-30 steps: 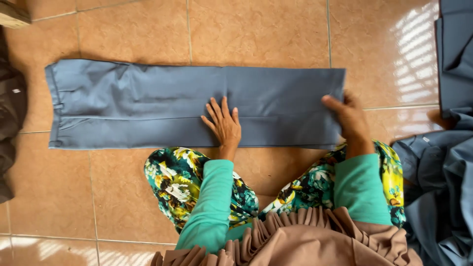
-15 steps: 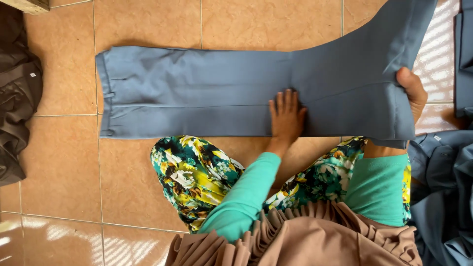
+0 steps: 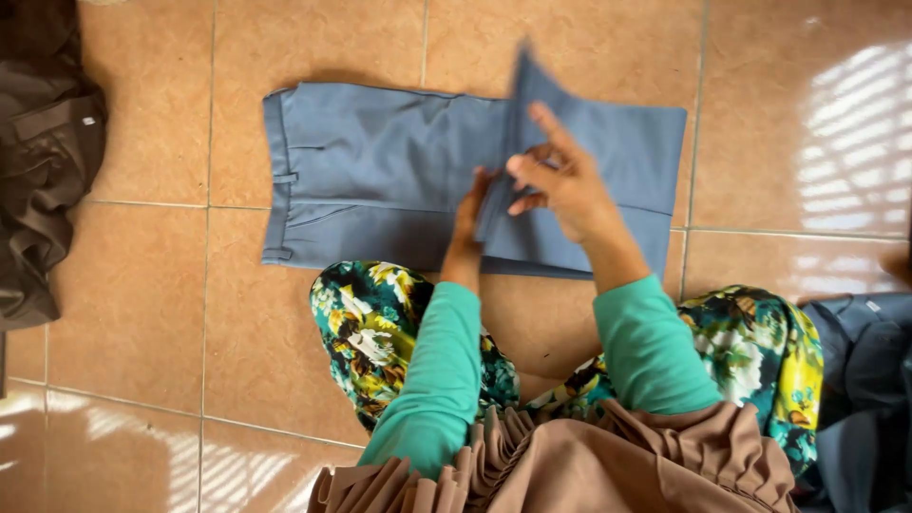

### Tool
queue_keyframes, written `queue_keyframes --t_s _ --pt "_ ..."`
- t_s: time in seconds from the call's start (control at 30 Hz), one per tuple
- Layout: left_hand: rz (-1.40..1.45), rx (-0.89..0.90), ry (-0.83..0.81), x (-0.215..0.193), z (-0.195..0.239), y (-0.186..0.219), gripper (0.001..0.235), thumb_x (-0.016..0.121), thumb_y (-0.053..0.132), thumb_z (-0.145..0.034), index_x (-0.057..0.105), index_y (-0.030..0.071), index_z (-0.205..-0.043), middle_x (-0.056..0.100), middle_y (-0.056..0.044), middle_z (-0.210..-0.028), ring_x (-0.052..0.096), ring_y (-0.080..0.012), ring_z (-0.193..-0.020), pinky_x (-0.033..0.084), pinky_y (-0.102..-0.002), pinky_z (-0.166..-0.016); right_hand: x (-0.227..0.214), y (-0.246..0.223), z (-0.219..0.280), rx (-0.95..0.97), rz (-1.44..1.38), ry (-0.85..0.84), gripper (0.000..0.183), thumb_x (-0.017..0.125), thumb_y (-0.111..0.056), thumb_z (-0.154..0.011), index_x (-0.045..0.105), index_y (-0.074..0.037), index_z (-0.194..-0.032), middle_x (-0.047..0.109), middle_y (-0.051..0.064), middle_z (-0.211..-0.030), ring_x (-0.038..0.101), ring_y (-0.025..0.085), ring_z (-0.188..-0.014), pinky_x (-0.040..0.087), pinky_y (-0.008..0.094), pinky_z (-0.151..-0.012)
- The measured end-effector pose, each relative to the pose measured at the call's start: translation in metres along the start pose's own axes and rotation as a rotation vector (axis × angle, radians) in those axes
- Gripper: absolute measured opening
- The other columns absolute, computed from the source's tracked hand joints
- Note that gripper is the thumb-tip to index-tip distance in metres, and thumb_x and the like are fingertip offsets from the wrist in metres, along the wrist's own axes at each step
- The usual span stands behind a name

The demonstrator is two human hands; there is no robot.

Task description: The person sits on a tiled floor and folds multiple pairs of gray trousers by hand. They lay each pair flat, fold the legs together, and then fold the garment into a compact rectangle, placing the finished items in a neat stack.

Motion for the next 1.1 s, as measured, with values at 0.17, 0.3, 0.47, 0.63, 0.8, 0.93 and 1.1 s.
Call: queue_keyframes --t_s 0.17,0.3,0.47,0.63,0.8,0.93,1.1 --pt "-0.366 -0.317 0.457 -0.042 0.084 0.076 0.116 0.068 0.075 -0.081 0.029 -0.001 -0.159 0.022 -0.028 -0.166 0.020 -0.0403 -0.155 0.012 -0.062 -0.125 -0.010 0.060 -0.010 0.037 0.181 0.055 0.065 0.076 -0.006 -0.091 0.047 0.000 -0.149 0.050 0.009 -0.091 0.061 0.019 -0.075 0.069 0.043 -0.053" --pt "-0.724 -0.064 0.367 -0.158 -0.020 -0.012 0.046 0.082 0.034 -0.086 0.072 0.021 -0.129 0.079 -0.009 -0.104 0.073 -0.0243 -0.107 0.058 -0.040 -0.088 -0.056 0.067 -0.006 0.028 0.286 0.162 0.055 0.072 -0.008 -0.094 0.052 0.001 -0.145 0.054 0.010 -0.090 0.061 0.019 -0.074 0.069 0.042 -0.054" --pt "-1.254 0.018 0.590 -0.109 0.013 0.032 0.041 0.068 0.038 -0.093 0.064 0.030 -0.134 0.075 -0.008 -0.119 0.070 -0.0309 -0.114 0.057 -0.052 -0.095 -0.106 0.065 -0.001 -0.282 0.853 0.370 0.033 0.067 -0.022 -0.106 0.065 -0.010 -0.137 0.071 0.014 -0.100 0.068 0.027 -0.094 0.056 0.042 -0.076" --pt "-1.822 0.646 0.531 0.010 0.045 0.032 0.064 0.065 0.025 -0.094 0.042 0.019 -0.154 0.039 -0.012 -0.152 0.036 -0.0331 -0.140 0.025 -0.055 -0.116 -0.056 0.092 -0.007 -0.776 1.141 0.276 0.032 0.066 -0.014 -0.103 0.068 -0.009 -0.135 0.070 0.014 -0.127 0.062 0.035 -0.122 0.048 0.048 -0.106" --pt "-1.885 0.494 0.186 0.020 0.013 -0.020 0.059 0.046 0.028 -0.106 0.031 0.020 -0.163 0.018 -0.010 -0.172 0.013 -0.0330 -0.159 0.008 -0.054 -0.128 -0.060 0.144 -0.018 -0.690 1.530 0.234 0.048 0.047 -0.041 -0.112 0.052 -0.020 -0.155 0.052 0.010 -0.156 0.040 0.032 -0.148 0.030 0.051 -0.120" --pt "-1.945 0.631 0.449 -0.012 0.014 0.008 0.051 0.038 0.042 -0.109 0.036 0.032 -0.159 0.030 -0.005 -0.167 0.027 -0.0312 -0.154 0.017 -0.056 -0.124 -0.130 0.125 -0.015 -0.556 1.746 0.362 0.052 0.046 -0.045 -0.113 0.048 -0.022 -0.159 0.041 0.010 -0.165 0.030 0.032 -0.153 0.019 0.056 -0.120" --pt "-1.997 0.545 0.772 -0.037 0.016 0.027 0.057 0.038 0.046 -0.109 0.030 0.024 -0.161 0.027 -0.012 -0.167 0.020 -0.0371 -0.155 0.008 -0.066 -0.121 -0.198 0.109 -0.006 -0.226 1.648 0.566 0.055 0.030 -0.045 -0.117 0.037 -0.017 -0.164 0.029 0.014 -0.169 0.018 0.037 -0.155 0.009 0.064 -0.118"
Point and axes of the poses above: each hand's wrist, its own z-axis away from the middle knuckle, its own x-axis out of the palm, y = z × x, the point moved 7 cm from there along -z, towards the middle knuckle
